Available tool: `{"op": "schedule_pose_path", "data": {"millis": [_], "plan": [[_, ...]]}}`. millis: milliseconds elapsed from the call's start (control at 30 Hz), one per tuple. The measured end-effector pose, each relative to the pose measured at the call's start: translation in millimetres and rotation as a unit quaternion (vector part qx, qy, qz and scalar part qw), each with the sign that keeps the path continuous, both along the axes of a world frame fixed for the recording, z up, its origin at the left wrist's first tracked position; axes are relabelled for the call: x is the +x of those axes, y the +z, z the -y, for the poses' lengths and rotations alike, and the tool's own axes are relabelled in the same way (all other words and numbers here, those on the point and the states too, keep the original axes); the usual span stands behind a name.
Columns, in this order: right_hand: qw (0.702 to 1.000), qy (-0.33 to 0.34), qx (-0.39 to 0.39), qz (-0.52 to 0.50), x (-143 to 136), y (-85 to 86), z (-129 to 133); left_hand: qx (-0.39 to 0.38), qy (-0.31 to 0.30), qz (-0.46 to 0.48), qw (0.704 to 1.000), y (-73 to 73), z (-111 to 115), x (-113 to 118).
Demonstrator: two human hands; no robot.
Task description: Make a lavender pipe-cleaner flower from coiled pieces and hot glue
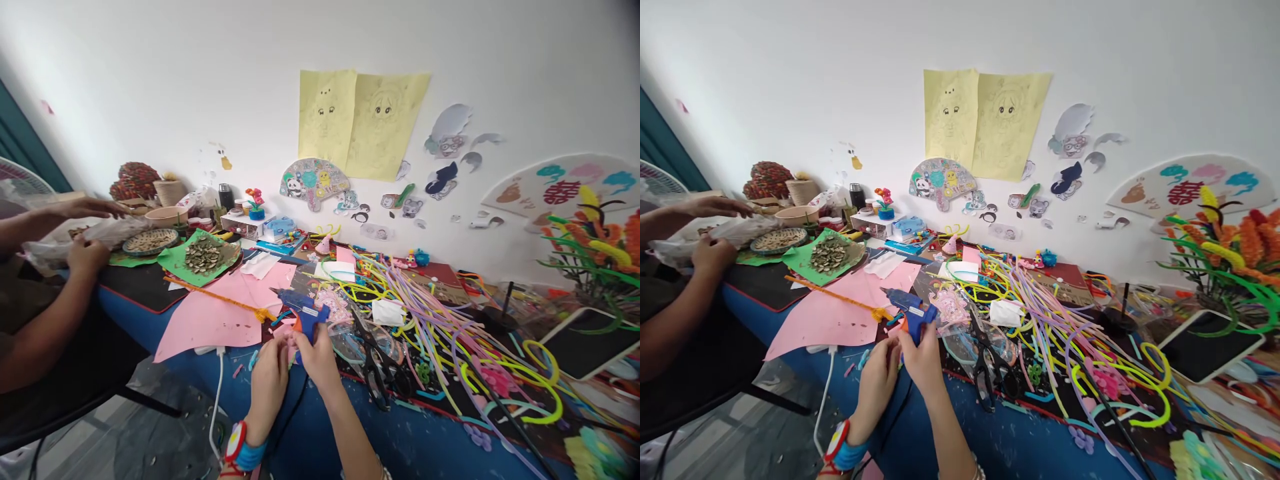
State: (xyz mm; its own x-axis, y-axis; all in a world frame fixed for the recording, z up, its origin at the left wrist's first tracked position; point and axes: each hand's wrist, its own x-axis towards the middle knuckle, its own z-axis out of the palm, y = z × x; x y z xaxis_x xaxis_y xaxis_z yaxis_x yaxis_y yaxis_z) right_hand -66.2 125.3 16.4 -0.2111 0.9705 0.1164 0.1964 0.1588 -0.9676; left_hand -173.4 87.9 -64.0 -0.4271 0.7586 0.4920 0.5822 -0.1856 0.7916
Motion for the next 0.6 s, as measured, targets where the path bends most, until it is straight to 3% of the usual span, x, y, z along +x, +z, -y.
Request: {"op": "schedule_pose_path", "data": {"millis": [167, 233, 300, 433, 500, 600], "plan": [[0.975, 0.013, -0.039, -0.217, 30.9, -2.3, 32.9, 0.038, 0.006, 0.068, 0.997, 8.4, 11.7, -6.2], [0.901, 0.069, -0.135, -0.407, 53.8, -11.1, 49.5, 0.066, 0.022, 0.107, 0.992, 17.8, 22.8, -3.6], [0.840, 0.113, -0.193, -0.494, 75.3, -21.8, 64.8, 0.076, 0.010, 0.146, 0.986, 31.1, 35.8, 6.0], [0.776, 0.190, -0.241, -0.551, 103.6, -36.1, 90.9, 0.103, -0.161, 0.324, 0.926, 64.3, 59.2, 42.0], [0.766, 0.182, -0.268, -0.555, 110.3, -36.7, 103.2, 0.132, -0.229, 0.342, 0.902, 80.0, 68.5, 60.7], [0.774, 0.122, -0.291, -0.548, 113.8, -32.8, 121.0, 0.179, -0.300, 0.348, 0.870, 99.1, 81.4, 82.9]]}}
